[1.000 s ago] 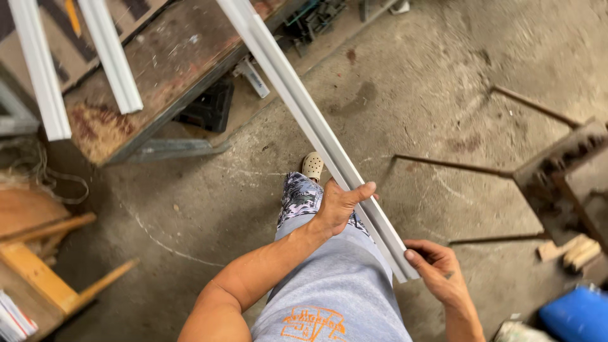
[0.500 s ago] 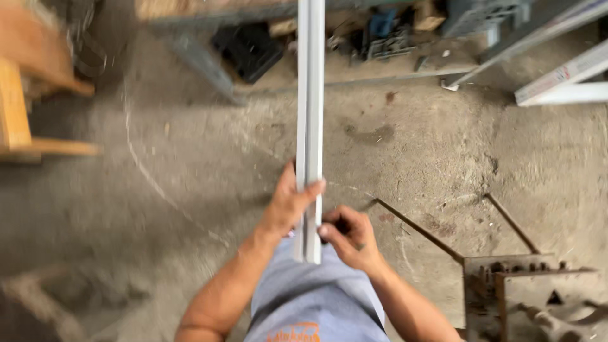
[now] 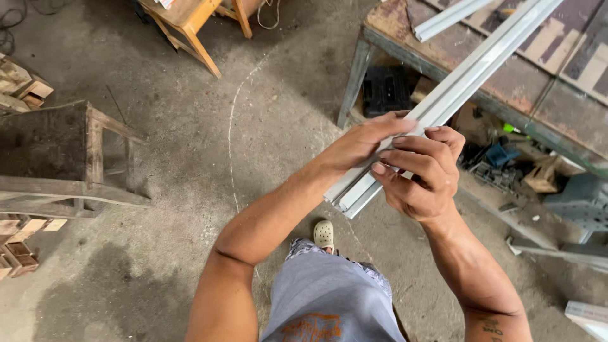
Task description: The person handles white aluminum window frame profiles, aligns them, and uses pliers to tap and adjust the joints. The person repeatedly picks up, aligns, and taps the profiles to fit them together.
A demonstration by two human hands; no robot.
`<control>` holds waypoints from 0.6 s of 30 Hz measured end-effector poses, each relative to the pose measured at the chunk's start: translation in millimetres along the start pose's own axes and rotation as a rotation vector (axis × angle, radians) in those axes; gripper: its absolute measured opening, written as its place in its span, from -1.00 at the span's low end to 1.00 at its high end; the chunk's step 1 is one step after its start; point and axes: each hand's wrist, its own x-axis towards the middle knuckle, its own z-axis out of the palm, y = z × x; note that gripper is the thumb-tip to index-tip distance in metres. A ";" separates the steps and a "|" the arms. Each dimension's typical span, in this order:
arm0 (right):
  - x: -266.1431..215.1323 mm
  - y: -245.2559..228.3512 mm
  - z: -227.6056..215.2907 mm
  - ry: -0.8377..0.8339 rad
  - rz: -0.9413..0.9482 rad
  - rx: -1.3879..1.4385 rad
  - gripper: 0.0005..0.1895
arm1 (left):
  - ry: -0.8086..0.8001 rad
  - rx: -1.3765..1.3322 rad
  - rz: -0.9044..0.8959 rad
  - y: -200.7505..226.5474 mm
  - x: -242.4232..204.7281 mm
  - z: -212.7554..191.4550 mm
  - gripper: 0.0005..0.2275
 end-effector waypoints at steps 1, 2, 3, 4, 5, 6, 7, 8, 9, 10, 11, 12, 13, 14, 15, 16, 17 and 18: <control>5.8 1.5 1.6 0.005 -0.008 0.055 -0.82 | -0.039 -0.059 0.038 2.8 -3.0 -1.1 -0.63; 12.0 2.7 2.9 0.009 -0.016 0.110 -0.81 | -0.005 0.082 0.146 5.1 -11.8 1.5 -0.60; 18.9 4.4 5.9 0.015 -0.023 0.143 -0.81 | 0.020 0.230 0.255 8.3 -26.5 6.1 -0.53; 25.8 6.2 8.3 0.021 -0.031 0.175 -0.82 | 0.043 0.377 0.367 11.9 -41.2 12.3 -0.44; 32.3 9.1 9.6 0.027 -0.039 0.204 -0.82 | 0.064 0.465 0.509 16.4 -53.1 18.1 -0.42; 38.3 12.2 10.0 0.053 -0.055 0.223 -0.82 | 0.085 0.552 0.653 20.3 -64.3 23.5 -0.38; 42.5 13.1 9.4 0.076 -0.064 0.241 -0.83 | 0.110 0.632 0.792 21.6 -72.1 28.5 -0.34; 46.6 14.2 9.1 0.100 -0.074 0.260 -0.83 | 0.045 0.599 0.820 22.5 -75.1 32.5 -0.36; 51.5 16.6 8.5 0.122 -0.079 0.276 -0.85 | -0.017 0.564 0.847 23.9 -76.5 35.9 -0.38; 56.6 19.4 7.7 0.145 -0.085 0.292 -0.86 | -0.080 0.530 0.872 26.6 -75.9 38.1 -0.39; 61.5 21.7 7.2 0.170 -0.093 0.308 -0.88 | -0.045 0.656 0.969 28.8 -72.1 40.6 -0.44; 65.6 22.8 7.5 0.197 -0.099 0.307 -0.87 | -0.008 0.783 1.066 29.0 -65.8 44.3 -0.47; 68.5 22.4 8.1 0.222 -0.100 0.307 -0.86 | 0.033 0.906 1.158 29.0 -60.9 47.9 -0.49; 70.8 22.6 8.7 0.247 -0.101 0.308 -0.85 | 0.026 0.890 1.189 31.2 -55.2 49.5 -0.56; 70.6 22.3 7.7 0.258 -0.096 0.303 -0.83 | 0.022 0.869 1.217 32.2 -49.1 50.1 -0.62; 70.1 22.5 6.7 0.268 -0.091 0.299 -0.82 | 0.017 0.848 1.245 33.6 -43.9 50.5 -0.68; 71.4 23.8 6.0 0.280 -0.087 0.295 -0.80 | 0.012 0.852 1.267 36.8 -39.4 51.5 -0.69; 73.3 25.7 5.9 0.283 -0.101 0.292 -0.80 | 0.006 0.856 1.288 40.1 -35.1 53.1 -0.71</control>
